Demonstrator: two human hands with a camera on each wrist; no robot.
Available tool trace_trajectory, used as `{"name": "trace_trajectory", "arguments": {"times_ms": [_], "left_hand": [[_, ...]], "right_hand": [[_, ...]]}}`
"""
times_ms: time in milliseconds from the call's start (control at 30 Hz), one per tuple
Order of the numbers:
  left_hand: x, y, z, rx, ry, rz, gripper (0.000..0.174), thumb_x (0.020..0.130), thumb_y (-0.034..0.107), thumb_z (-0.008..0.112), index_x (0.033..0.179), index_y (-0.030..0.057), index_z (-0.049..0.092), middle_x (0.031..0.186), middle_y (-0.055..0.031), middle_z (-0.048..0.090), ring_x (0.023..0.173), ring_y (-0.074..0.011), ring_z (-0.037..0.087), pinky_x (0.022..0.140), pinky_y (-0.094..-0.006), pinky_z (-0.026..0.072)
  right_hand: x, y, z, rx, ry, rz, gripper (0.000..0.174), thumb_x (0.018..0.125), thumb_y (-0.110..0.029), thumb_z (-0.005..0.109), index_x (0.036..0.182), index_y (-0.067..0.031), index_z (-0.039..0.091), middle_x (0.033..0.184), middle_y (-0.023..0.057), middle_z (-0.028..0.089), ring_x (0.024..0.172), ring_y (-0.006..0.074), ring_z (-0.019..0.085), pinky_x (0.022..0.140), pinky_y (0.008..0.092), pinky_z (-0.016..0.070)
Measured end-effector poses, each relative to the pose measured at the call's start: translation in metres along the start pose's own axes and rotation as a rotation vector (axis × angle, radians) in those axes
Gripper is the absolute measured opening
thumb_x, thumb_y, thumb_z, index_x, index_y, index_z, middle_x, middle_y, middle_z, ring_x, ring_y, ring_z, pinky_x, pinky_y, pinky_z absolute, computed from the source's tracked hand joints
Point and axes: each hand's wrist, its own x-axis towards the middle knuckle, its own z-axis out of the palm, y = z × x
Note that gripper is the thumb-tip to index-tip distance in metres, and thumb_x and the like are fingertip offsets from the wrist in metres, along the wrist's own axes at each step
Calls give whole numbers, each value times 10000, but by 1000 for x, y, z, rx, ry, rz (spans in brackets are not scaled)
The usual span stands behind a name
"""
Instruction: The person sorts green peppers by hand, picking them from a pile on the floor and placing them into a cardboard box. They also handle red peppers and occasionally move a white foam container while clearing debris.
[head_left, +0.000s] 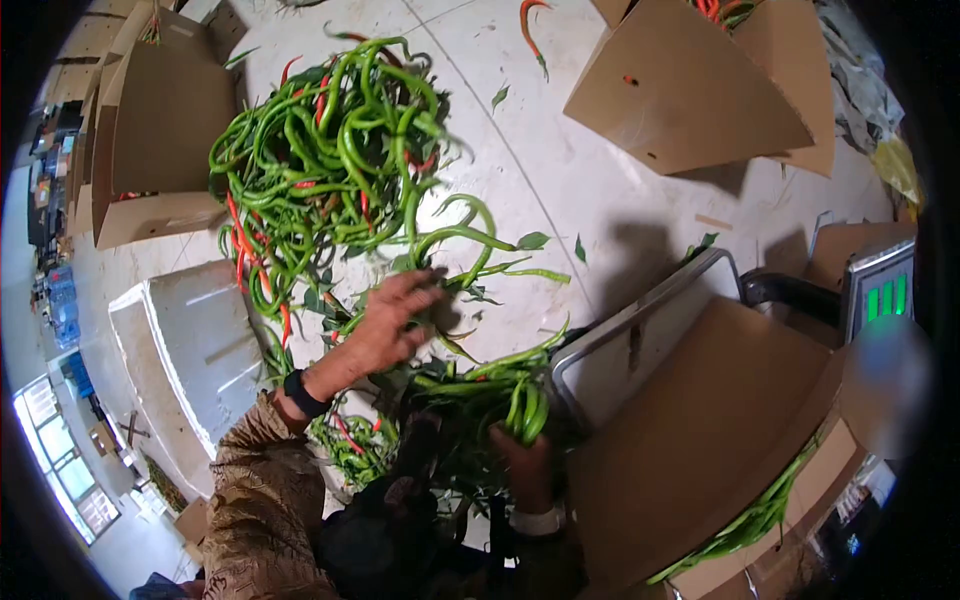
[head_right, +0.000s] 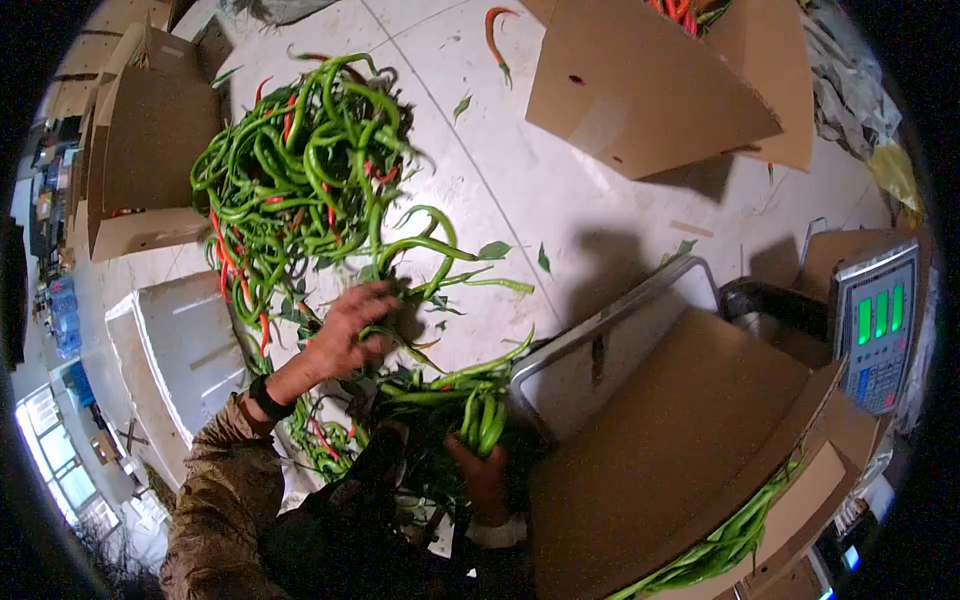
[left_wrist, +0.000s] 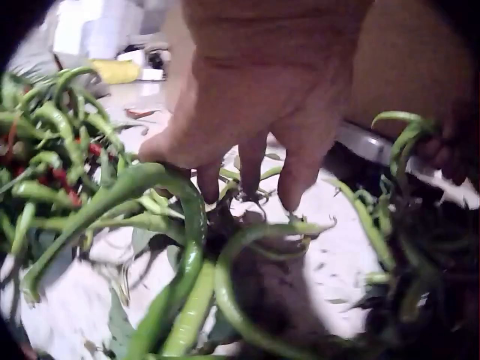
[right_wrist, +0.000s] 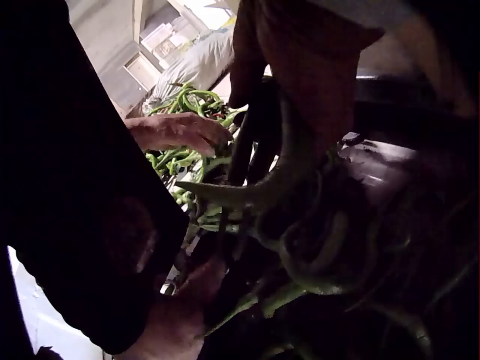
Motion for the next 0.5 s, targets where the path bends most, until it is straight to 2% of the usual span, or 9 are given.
{"name": "trace_trajectory", "arguments": {"times_ms": [33,100,133,200,267,333,433,467,500], "left_hand": [[-4,6,-10,-86,136,-76,363,773,88,690,1130,56,637,1202,-169,613,1104,-371,572,952,-438,449],[-11,-19,-14,-174,366,-289,288,808,76,655,1092,32,648,1073,-174,658,1019,-354,620,894,-408,486],[2,-13,-20,-146,406,-355,242,837,67,625,1070,9,647,981,-173,664,932,-342,648,825,-386,508],[24,-33,-7,-56,460,-174,213,830,75,645,1033,9,651,946,-153,647,887,-335,624,774,-415,495],[48,-34,7,38,453,-90,210,809,71,657,1012,19,655,951,-137,637,896,-335,603,771,-428,479],[70,-29,17,473,342,-53,274,735,55,682,1008,62,650,990,-113,602,950,-329,545,782,-434,431],[69,-12,23,464,396,46,340,695,96,753,1008,70,620,1033,-114,561,1028,-323,494,818,-421,403],[61,17,10,315,418,35,349,684,95,761,989,61,596,1040,-134,548,1009,-342,490,832,-435,396],[52,27,7,205,478,38,295,732,87,741,993,54,607,977,-132,577,914,-338,553,761,-434,440]], "right_hand": [[-3,-1,1,20,14,-31,211,845,-153,743,1003,-34,670,861,7,669,768,99,615,688,270,485],[-5,7,-5,20,-9,-31,211,843,-142,735,999,-21,663,887,23,669,805,117,625,734,277,491],[-7,7,-7,-50,-58,-114,218,863,-139,719,1027,-13,650,924,41,666,824,149,624,759,303,497],[-10,4,-7,-127,-105,-204,226,883,-136,702,1056,-6,636,961,59,663,843,180,624,784,330,503],[-19,-5,-2,-89,-94,-133,267,880,-174,695,1065,7,630,986,77,661,891,192,625,825,342,491],[-28,-22,10,-48,-43,-135,221,878,-139,678,1039,4,629,985,79,658,883,171,620,819,318,485],[-23,-21,3,-6,-7,-181,199,879,-103,651,1045,-1,607,1004,89,653,894,164,615,823,303,480],[-23,-17,0,0,-25,-219,224,883,-102,642,1076,-4,585,1024,97,651,913,177,616,833,313,480],[-24,-16,0,0,-26,-208,224,883,-102,642,1076,-4,585,1024,97,651,913,177,616,833,313,480]]}}
